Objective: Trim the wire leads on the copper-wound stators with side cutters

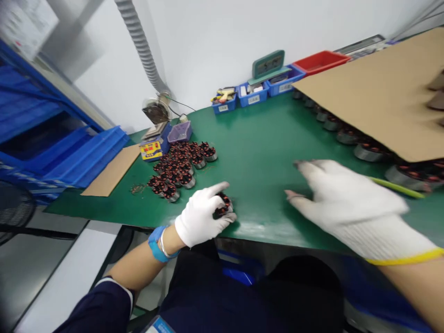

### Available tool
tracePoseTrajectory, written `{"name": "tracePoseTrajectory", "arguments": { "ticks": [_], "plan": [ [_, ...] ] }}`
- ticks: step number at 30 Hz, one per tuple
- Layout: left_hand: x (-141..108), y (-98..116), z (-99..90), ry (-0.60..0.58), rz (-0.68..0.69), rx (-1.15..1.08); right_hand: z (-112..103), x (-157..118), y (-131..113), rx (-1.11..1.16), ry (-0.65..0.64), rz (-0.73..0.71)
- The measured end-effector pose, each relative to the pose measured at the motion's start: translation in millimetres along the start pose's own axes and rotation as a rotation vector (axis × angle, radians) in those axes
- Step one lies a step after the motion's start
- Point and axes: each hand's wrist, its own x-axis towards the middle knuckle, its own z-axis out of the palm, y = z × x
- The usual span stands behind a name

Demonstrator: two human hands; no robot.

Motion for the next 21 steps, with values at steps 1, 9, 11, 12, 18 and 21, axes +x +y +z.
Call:
{"name": "tracePoseTrajectory", "arguments": {
  "ticks": [1, 9, 11, 12, 18, 21],
  "plan": [
    [11, 9, 3.3, -0.102, 0.061, -0.036, -10, -1, -16, 0.039, -0.049, -0.077],
    [52, 20, 38.9, -0.198, -0.16, -0.709, -11, -14, -33, 0.238, -0.181, -0.304],
    [52, 14, 41.0, -0.235, -0.17, -0.79, -13, -17, -38, 0.215, -0.18, -0.413],
    [52, 12, 40.8, -0.251, -0.15, -0.788, -15, -20, -42, 0.189, -0.184, -0.464],
    [55, 9, 35.2, -0.254, -0.091, -0.647, -27, -25, -50, 0.029, -0.227, -0.447],
    [52, 13, 35.2, -0.189, -0.002, -0.513, -30, -17, -40, 0.014, -0.11, -0.367]
  ]
}}
